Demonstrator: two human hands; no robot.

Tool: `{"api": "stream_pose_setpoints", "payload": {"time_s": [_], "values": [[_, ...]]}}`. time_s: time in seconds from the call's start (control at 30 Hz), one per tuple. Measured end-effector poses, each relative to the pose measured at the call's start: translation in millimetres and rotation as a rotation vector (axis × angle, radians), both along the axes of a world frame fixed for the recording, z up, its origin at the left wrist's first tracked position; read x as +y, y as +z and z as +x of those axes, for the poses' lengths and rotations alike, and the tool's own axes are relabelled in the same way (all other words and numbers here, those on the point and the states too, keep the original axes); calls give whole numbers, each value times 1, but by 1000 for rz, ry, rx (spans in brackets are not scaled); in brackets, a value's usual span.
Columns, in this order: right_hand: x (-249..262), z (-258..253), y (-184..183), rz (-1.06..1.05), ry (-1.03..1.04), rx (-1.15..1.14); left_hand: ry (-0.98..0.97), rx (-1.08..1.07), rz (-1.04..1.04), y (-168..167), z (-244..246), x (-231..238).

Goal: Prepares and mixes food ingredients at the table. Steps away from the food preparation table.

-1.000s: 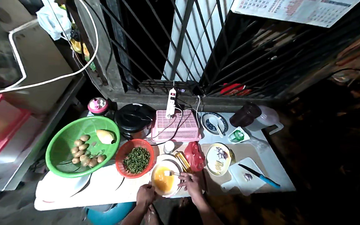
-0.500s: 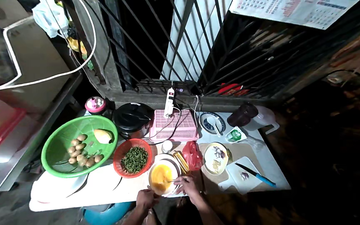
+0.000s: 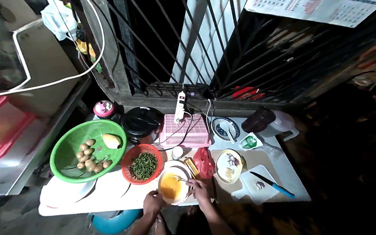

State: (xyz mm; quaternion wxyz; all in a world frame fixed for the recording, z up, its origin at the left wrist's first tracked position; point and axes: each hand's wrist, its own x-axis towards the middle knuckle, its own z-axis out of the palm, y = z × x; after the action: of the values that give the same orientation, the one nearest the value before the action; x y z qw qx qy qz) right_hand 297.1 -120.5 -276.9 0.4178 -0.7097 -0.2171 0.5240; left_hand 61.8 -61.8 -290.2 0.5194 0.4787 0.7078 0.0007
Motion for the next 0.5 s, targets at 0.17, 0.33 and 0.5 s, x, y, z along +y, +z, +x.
{"api": "stream_pose_setpoints", "payload": {"time_s": [0.17,0.33,0.5], "values": [[0,-1,0,6,26,-3,71,-47,-4,-7,2,2],[3,1,4,-7,102,-5,20,-58,-77,-6,4,1],[4,7,6,-35,134,-34,2,-54,-37,-9,3,0]]}}
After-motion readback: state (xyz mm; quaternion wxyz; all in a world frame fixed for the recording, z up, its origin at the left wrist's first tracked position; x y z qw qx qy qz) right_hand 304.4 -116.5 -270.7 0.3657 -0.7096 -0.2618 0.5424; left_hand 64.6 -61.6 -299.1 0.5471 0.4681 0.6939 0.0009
